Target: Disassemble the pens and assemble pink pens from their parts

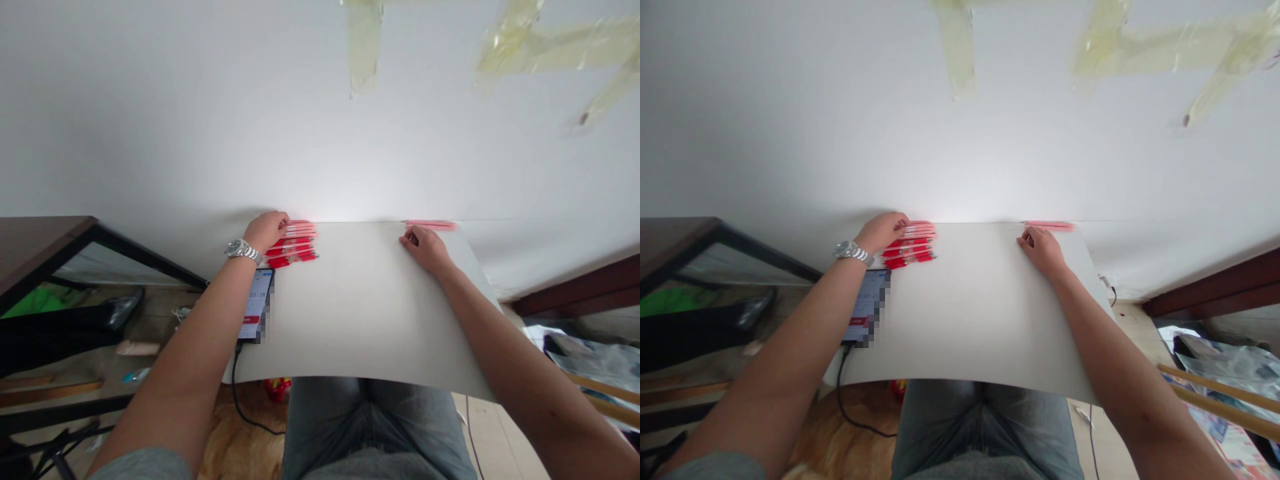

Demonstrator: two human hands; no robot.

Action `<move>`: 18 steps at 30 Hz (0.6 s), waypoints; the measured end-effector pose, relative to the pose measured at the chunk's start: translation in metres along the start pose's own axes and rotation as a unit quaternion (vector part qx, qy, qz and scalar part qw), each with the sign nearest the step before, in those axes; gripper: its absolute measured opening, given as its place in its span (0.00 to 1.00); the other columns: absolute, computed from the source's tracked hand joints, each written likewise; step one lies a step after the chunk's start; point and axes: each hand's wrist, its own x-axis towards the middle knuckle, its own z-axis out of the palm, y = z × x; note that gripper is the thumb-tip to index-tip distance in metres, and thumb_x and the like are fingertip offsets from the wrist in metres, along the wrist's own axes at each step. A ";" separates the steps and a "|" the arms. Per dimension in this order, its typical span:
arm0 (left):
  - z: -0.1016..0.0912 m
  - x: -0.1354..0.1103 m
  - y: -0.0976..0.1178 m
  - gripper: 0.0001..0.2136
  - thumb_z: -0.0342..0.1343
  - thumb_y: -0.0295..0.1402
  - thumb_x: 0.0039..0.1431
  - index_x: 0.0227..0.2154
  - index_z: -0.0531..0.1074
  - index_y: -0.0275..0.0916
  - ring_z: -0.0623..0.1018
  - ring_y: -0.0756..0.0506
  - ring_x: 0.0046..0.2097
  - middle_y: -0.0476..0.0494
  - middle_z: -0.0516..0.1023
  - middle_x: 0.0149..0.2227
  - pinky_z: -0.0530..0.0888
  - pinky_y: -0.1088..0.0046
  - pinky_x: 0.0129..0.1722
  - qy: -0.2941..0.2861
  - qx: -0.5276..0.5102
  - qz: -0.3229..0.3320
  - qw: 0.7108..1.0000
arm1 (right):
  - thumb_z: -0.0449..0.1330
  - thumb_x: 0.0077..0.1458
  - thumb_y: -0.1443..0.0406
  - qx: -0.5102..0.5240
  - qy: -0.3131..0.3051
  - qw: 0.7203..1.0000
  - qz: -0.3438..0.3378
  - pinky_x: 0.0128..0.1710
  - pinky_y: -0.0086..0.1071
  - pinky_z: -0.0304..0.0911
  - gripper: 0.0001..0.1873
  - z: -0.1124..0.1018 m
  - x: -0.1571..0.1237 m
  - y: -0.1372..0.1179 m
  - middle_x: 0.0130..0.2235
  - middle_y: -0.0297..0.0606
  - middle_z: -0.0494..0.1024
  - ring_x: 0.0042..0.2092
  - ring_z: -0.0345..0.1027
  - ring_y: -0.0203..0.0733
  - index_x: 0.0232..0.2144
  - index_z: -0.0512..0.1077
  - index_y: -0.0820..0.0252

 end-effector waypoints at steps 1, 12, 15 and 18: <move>0.000 0.001 0.000 0.12 0.54 0.30 0.63 0.46 0.79 0.42 0.78 0.42 0.46 0.43 0.81 0.46 0.73 0.68 0.45 0.001 0.000 0.005 1.000 | 0.59 0.60 0.57 0.001 0.000 1.000 0.000 0.36 0.36 0.58 0.09 0.000 0.000 0.000 0.29 0.37 0.74 0.34 0.67 0.45 0.32 0.69 0.55; 0.001 0.005 -0.003 0.10 0.57 0.33 0.63 0.42 0.81 0.42 0.76 0.40 0.47 0.40 0.78 0.45 0.73 0.64 0.49 0.024 0.039 0.019 0.999 | 0.59 0.60 0.57 0.005 0.000 1.000 0.002 0.35 0.35 0.57 0.09 0.001 0.000 0.000 0.29 0.36 0.74 0.32 0.65 0.43 0.31 0.68 0.55; -0.002 0.003 0.000 0.08 0.57 0.33 0.62 0.41 0.80 0.43 0.76 0.40 0.46 0.41 0.78 0.44 0.72 0.65 0.46 0.027 0.036 0.014 0.999 | 0.59 0.60 0.57 0.003 -0.002 1.000 0.002 0.34 0.35 0.56 0.09 0.001 0.001 0.000 0.29 0.36 0.73 0.32 0.65 0.43 0.31 0.68 0.55; -0.006 -0.001 0.002 0.07 0.58 0.33 0.62 0.41 0.79 0.44 0.76 0.41 0.44 0.42 0.79 0.43 0.71 0.66 0.43 0.037 0.028 0.009 0.999 | 0.59 0.60 0.57 0.001 -0.003 1.000 0.000 0.35 0.35 0.57 0.09 0.001 0.001 0.001 0.29 0.36 0.73 0.33 0.65 0.43 0.31 0.68 0.55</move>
